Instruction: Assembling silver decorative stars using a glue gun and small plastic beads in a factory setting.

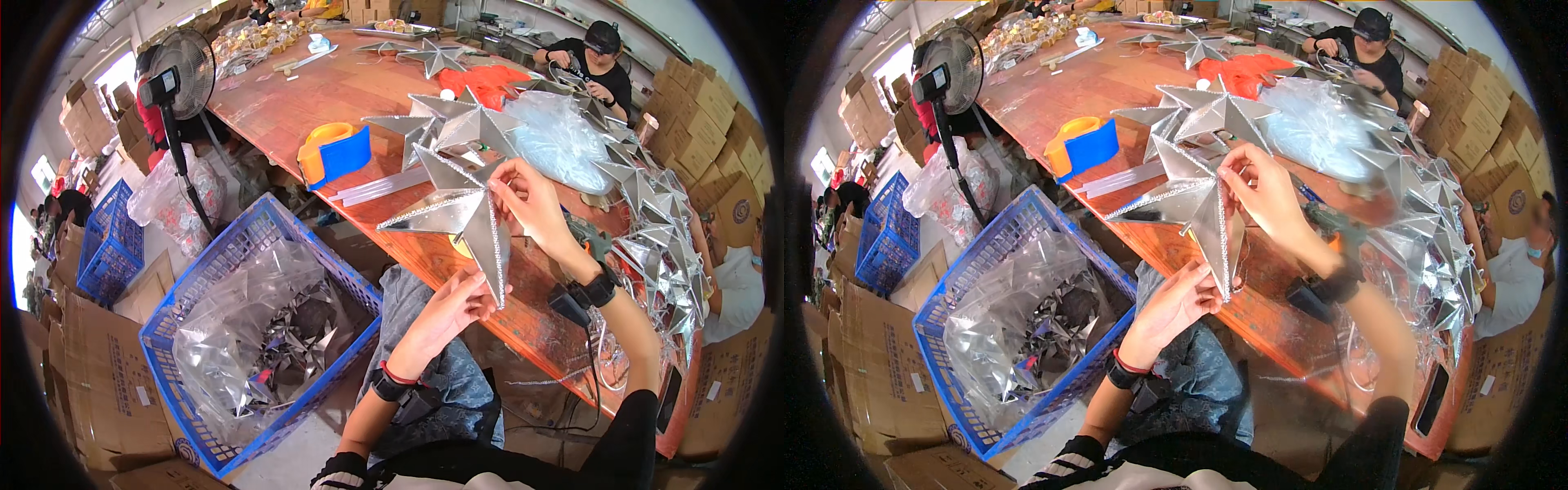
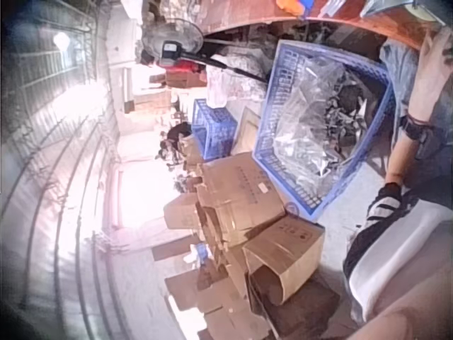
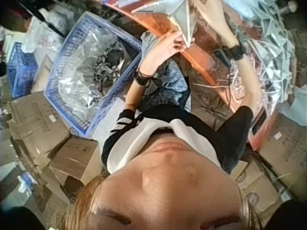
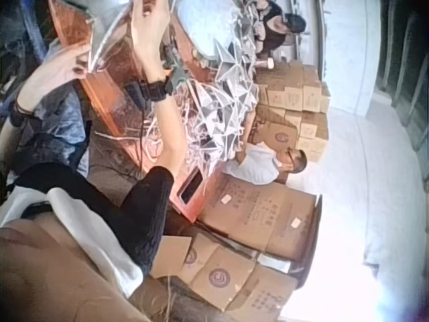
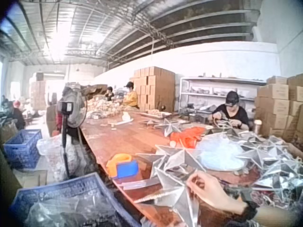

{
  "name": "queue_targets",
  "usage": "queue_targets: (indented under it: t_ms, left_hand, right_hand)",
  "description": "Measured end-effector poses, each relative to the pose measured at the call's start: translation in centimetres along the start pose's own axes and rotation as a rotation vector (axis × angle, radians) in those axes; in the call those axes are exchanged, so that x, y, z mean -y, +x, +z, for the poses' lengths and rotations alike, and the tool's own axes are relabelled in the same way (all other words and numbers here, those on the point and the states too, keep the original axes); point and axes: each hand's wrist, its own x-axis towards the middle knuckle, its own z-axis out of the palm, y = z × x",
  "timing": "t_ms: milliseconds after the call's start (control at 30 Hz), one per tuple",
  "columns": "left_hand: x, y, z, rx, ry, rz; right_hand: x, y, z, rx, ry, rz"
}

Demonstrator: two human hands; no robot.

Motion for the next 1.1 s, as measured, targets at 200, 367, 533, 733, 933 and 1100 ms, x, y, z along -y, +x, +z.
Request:
queue_targets:
  t_ms: [200,367,533,733,933,1100]
  left_hand:
    - [0.2,0.2,-0.2,0.024,-0.081,0.005]
    - [0.6,-0.7,-0.2,0.016,-0.043,0.042]
    - [1.7,-1.9,0.9,-0.267,0.516,0.357]
    - [2.4,-0.5,3.0,-0.519,1.316,0.843]
    - [4.5,2.2,2.7,-0.662,1.294,0.932]
    - [4.2,2.8,1.9,-0.646,1.122,0.992]
  right_hand:
    - [-0.2,0.3,-0.6,0.009,0.008,0.005]
    - [3.5,-1.6,-2.6,0.018,-0.024,-0.037]
    - [9.2,-8.4,-3.6,-0.044,-0.118,-0.022]
    - [11.3,-15.2,-5.0,0.266,-0.174,0.202]
    - [9.1,-16.6,-4.8,0.551,0.044,-0.113]
    - [8.1,-16.3,-4.5,0.787,0.058,-0.36]
